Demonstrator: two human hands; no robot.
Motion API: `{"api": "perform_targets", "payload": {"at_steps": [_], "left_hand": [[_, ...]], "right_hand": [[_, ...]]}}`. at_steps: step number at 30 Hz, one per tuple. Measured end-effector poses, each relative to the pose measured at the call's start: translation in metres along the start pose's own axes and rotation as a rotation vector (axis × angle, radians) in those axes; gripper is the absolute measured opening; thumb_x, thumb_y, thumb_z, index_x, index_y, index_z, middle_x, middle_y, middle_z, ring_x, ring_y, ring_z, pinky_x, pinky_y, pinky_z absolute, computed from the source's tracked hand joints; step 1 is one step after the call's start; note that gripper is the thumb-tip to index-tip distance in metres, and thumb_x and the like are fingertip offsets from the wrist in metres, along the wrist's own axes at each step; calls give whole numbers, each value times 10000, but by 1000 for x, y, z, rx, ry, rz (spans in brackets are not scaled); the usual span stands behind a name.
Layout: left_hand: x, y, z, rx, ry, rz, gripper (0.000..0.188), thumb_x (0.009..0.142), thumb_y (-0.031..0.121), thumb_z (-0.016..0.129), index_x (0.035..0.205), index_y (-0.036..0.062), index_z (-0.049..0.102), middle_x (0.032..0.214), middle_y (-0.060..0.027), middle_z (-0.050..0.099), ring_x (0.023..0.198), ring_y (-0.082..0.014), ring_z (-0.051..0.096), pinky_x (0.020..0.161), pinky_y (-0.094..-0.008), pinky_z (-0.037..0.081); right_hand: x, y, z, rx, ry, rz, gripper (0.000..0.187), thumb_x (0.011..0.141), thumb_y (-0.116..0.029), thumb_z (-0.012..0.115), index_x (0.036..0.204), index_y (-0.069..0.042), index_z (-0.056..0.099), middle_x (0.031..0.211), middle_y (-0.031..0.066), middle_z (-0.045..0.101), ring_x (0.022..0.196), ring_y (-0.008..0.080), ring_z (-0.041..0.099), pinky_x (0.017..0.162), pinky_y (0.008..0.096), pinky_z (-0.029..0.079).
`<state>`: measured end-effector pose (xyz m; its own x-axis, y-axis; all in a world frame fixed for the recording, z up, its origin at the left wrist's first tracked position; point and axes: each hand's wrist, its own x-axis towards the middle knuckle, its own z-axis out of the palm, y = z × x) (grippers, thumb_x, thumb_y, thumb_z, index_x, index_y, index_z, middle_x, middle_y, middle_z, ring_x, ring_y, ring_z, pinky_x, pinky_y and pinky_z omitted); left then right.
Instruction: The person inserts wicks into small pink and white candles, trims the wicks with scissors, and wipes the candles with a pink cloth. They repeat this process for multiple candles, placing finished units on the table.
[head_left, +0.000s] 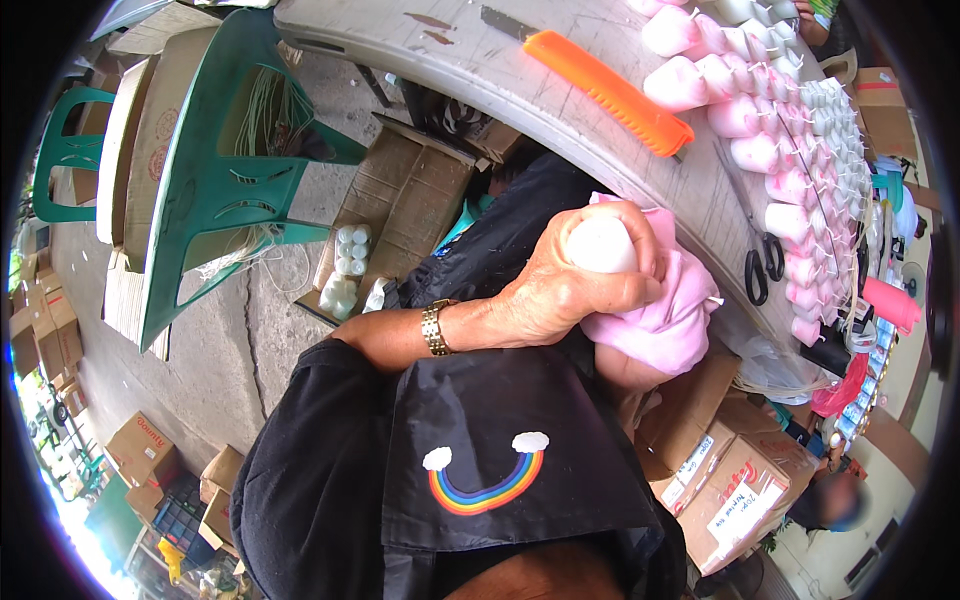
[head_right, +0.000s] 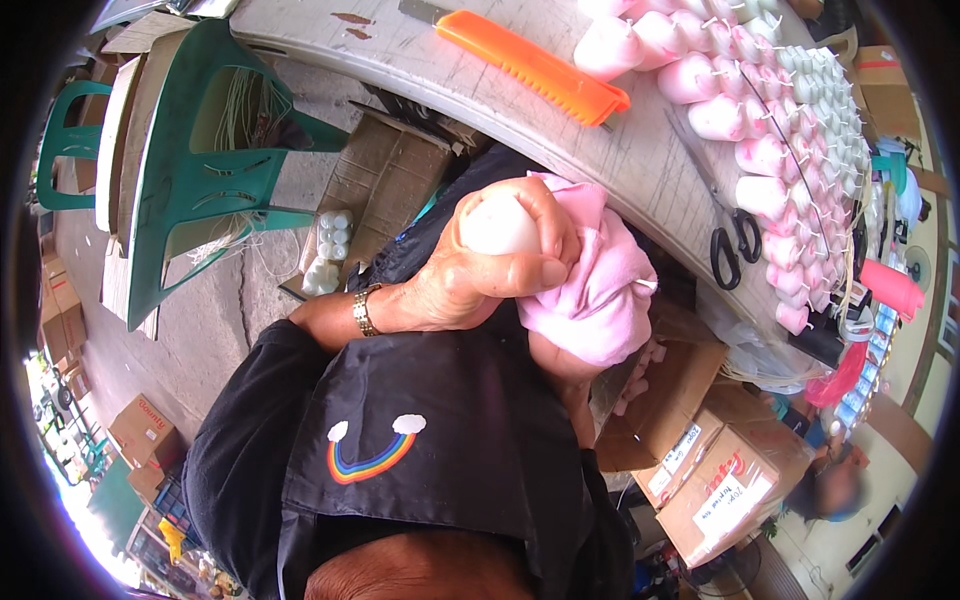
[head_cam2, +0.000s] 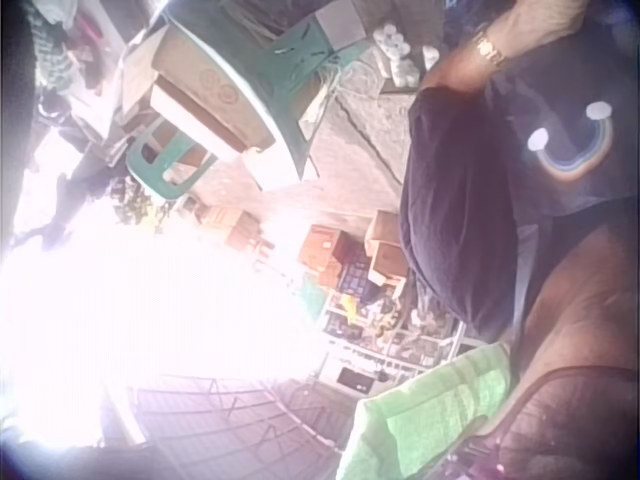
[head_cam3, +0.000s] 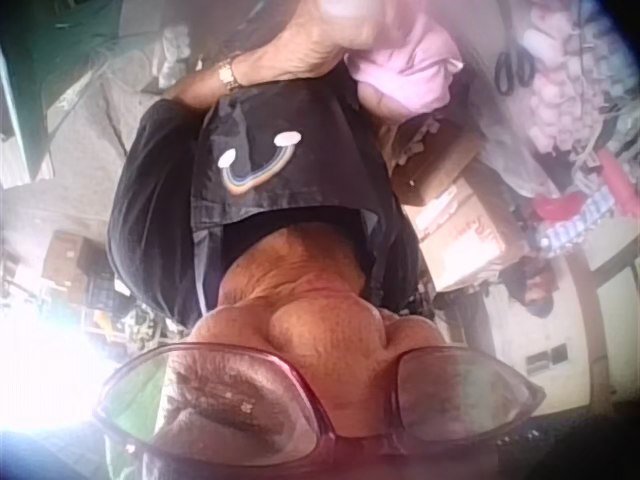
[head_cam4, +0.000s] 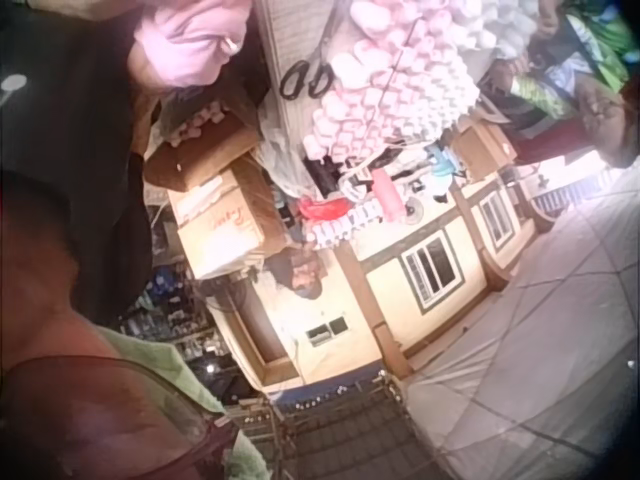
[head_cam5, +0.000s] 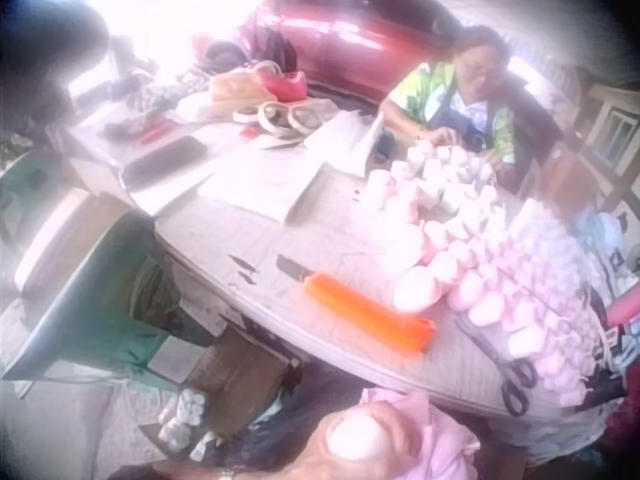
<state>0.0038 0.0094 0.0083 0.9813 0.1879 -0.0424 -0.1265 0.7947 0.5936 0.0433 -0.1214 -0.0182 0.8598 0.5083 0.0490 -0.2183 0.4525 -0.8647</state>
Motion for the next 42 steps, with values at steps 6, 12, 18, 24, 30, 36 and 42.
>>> {"api": "perform_targets", "payload": {"at_steps": [6, 12, 18, 24, 30, 36, 42], "left_hand": [[-1, 1, -3, -60, -41, -19, 179, 630, -11, 713, 751, 29, 587, 753, -64, 599, 737, -153, 571, 678, -287, 446], [2, 2, -10, -29, -50, -22, 158, 609, -18, 706, 725, 16, 604, 730, -58, 598, 702, -142, 577, 638, -272, 448], [5, 10, -10, 92, -47, 3, 169, 626, -24, 720, 740, 25, 605, 760, -40, 614, 717, -117, 575, 654, -256, 451], [4, 20, -20, 631, 10, -16, 186, 735, 41, 786, 797, 46, 611, 792, 6, 616, 729, -64, 559, 667, -246, 454], [3, 22, -36, 841, -149, -240, 278, 772, 172, 804, 936, 57, 611, 881, -13, 639, 836, -106, 598, 761, -287, 490], [-5, 21, -24, 1172, -302, -26, 321, 794, 206, 769, 996, 47, 576, 897, -97, 630, 843, -269, 648, 759, -362, 507], [-10, 26, -24, 1336, -324, 127, 338, 803, 241, 753, 1000, 46, 559, 961, -165, 608, 878, -393, 627, 753, -443, 506]], "right_hand": [[-2, -2, -2, 102, 23, 57, 235, 949, -269, 470, 1006, -42, 481, 1024, 112, 504, 1010, 240, 543, 924, 416, 452], [7, 7, -21, -164, -93, 110, 253, 955, -290, 450, 1006, -45, 486, 964, 82, 499, 918, 201, 533, 859, 348, 453], [9, 15, -51, -596, -281, -10, 272, 932, -267, 504, 1053, -23, 503, 994, 63, 560, 936, 158, 572, 831, 299, 478], [-2, 10, -70, -841, -22, 93, 394, 898, -171, 614, 1232, 9, 511, 1256, 135, 552, 1173, 206, 539, 974, 352, 442], [-33, -68, -54, -1668, -526, 2, 254, 846, -67, 624, 1099, -40, 640, 1062, 203, 647, 958, 399, 631, 820, 415, 524], [14, -110, -36, -1800, 96, -418, 191, 850, -7, 621, 1036, -6, 667, 1019, 155, 657, 934, 328, 642, 810, 390, 508], [36, -98, -45, -2125, -18, -431, 605, 753, -34, 686, 1333, -75, 522, 1331, 168, 475, 1201, 364, 471, 994, 469, 390]]}}
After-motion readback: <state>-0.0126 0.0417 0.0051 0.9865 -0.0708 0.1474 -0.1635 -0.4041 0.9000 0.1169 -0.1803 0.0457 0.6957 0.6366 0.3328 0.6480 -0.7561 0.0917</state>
